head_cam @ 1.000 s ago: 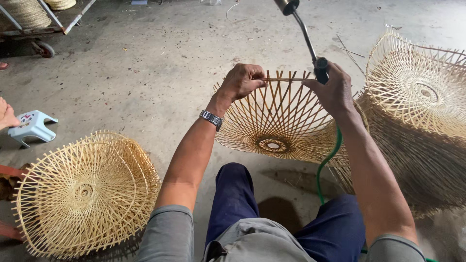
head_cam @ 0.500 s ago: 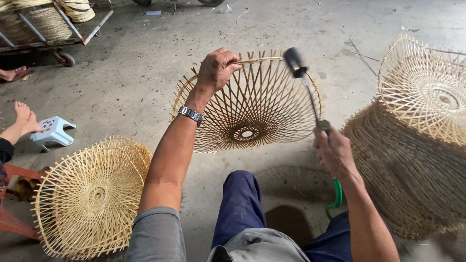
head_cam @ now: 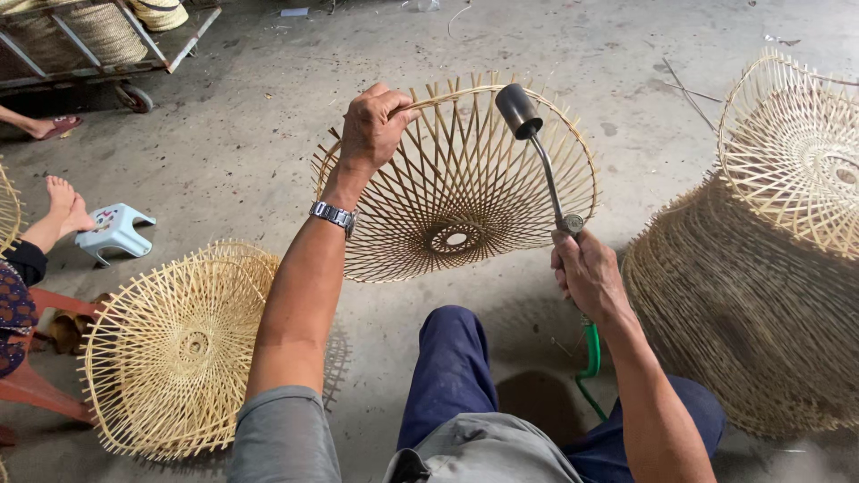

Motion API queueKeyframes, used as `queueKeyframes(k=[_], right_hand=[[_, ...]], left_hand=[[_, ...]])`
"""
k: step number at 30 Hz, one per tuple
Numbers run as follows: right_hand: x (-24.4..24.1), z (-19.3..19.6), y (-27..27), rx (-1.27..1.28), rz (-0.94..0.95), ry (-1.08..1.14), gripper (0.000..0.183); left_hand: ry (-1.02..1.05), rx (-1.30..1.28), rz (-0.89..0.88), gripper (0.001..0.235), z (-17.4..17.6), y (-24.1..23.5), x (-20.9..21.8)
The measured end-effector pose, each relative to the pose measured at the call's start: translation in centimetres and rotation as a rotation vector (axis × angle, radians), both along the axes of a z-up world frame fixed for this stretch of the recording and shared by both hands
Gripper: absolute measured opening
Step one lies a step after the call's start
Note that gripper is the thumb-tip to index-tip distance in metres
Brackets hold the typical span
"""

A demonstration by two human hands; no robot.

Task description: The person uses a handheld torch to apply heat to a woven bamboo basket. They rotate the basket to treat different sections, then place it on a stack of similar baskets.

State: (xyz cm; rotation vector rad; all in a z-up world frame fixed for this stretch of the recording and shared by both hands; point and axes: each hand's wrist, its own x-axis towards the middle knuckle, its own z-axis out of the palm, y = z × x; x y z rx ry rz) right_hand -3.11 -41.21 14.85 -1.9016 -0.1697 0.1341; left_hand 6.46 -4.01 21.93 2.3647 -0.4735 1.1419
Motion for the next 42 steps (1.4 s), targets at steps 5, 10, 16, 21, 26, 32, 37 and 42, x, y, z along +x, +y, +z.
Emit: queueKeyframes(k=[5,10,16,21,26,32,37,42], right_hand=[[0.0,0.7,-0.6,-0.043,0.05,0.053,0.043],[0.1,2.0,-1.8,-0.037,-0.004,0.029,0.045],[-0.5,3.2,-2.1,-0.11,0.071,0.02,0.043],[-0.6,4.0,-2.3,-0.158,0.112,0.041,0.045],[-0.1,4.4,-2.8,-0.198,0.002,0.057,0.043],[-0.3,3.4,-3.6,-0.211,0.096,0.087,0.044],[0.8,2.3,-5.2,-0.178,0.014,0.107,0.045],[0.1,2.0,-5.5,-0.213,-0.058,0.155,0.049]], left_hand=[[-0.005,-0.035,-0.028,0.01,0.1,0.2,-0.9],[0.001,-0.037,-0.038,0.011,0.2,0.6,-1.9],[-0.006,0.001,-0.023,0.013,0.2,0.7,-2.5],[-0.045,0.058,-0.011,0.013,0.2,1.1,-2.6],[-0.022,0.079,-0.002,0.01,0.0,2.0,-3.0],[-0.022,0.063,-0.036,0.011,0.1,3.0,-3.5],[-0.024,0.015,-0.079,0.011,0.6,4.2,-4.8],[-0.009,-0.025,-0.073,0.013,0.6,5.0,-5.8]])
